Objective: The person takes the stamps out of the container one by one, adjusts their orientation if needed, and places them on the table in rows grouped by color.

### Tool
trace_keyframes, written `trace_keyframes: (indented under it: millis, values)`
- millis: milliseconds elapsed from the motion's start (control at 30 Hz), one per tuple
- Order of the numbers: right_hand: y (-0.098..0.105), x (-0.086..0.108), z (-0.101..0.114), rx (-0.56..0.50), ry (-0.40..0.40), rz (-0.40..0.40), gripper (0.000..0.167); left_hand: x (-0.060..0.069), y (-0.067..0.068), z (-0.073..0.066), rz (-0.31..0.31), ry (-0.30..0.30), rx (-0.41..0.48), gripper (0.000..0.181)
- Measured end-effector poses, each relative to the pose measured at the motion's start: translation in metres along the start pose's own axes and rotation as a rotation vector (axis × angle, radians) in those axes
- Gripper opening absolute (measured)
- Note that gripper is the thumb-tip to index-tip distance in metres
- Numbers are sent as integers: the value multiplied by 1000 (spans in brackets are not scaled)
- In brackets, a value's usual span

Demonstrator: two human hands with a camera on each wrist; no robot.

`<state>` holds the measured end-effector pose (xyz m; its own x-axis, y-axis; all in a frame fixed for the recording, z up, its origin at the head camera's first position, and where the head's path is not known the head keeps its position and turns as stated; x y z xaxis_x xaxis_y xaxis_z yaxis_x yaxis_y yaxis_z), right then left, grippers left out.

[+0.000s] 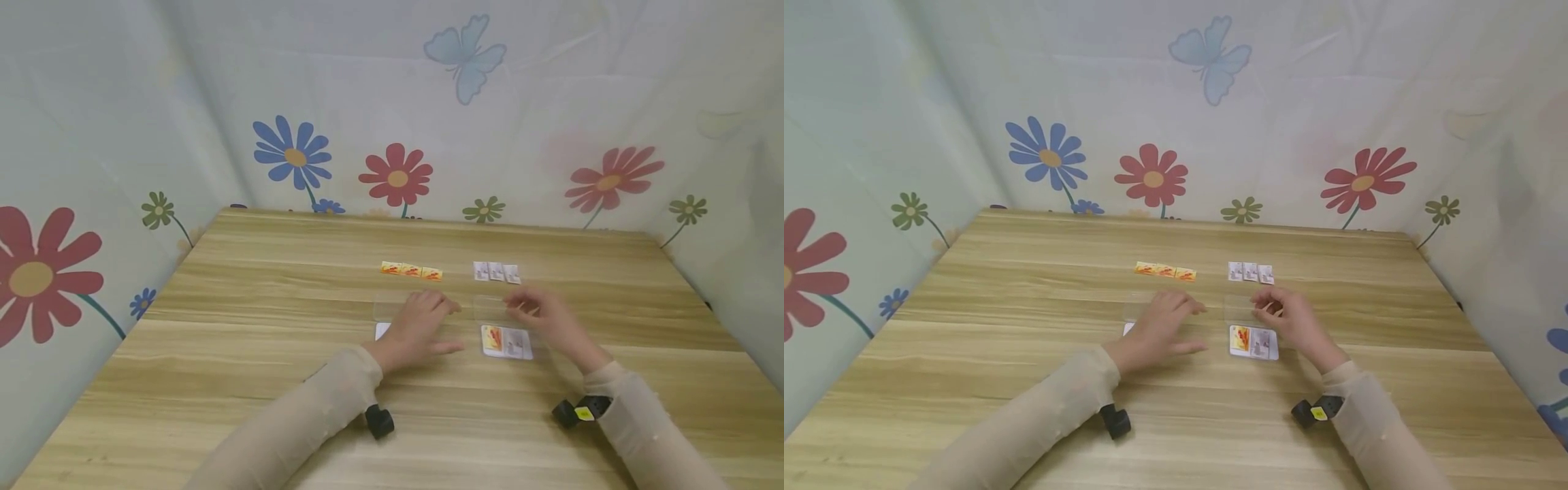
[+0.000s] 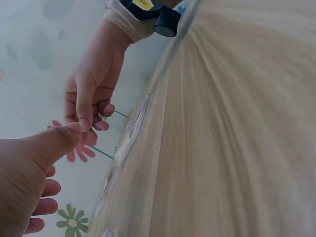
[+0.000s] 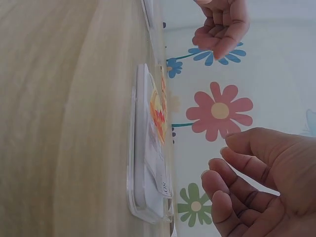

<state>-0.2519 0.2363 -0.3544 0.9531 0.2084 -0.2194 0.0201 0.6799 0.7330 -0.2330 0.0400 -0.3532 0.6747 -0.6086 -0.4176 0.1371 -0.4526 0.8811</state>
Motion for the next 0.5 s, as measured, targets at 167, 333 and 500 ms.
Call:
trace_keyframes:
  millis: [167,333,500]
  values:
    - [0,5,1,27,-9,4,22,-3,-9,-6,13,4,-8,57]
    - [-1,8,4,39,8,12,22,-5,-18,-9,36,20,-16,57]
    - [-5,11,6,30,51,21,20,-5,-27,-12,76,54,1,59]
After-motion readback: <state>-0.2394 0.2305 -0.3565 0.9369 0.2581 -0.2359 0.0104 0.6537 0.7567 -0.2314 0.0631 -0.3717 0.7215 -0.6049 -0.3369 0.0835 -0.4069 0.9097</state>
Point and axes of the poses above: each hand's wrist, its own x-axis away from the middle knuckle, its own y-axis out of the back of the hand, z = x × y, the point moved 7 cm from there along -x, towards the middle knuckle, and after that the axes turned 7 degrees about -z, right-handed, at the moved point
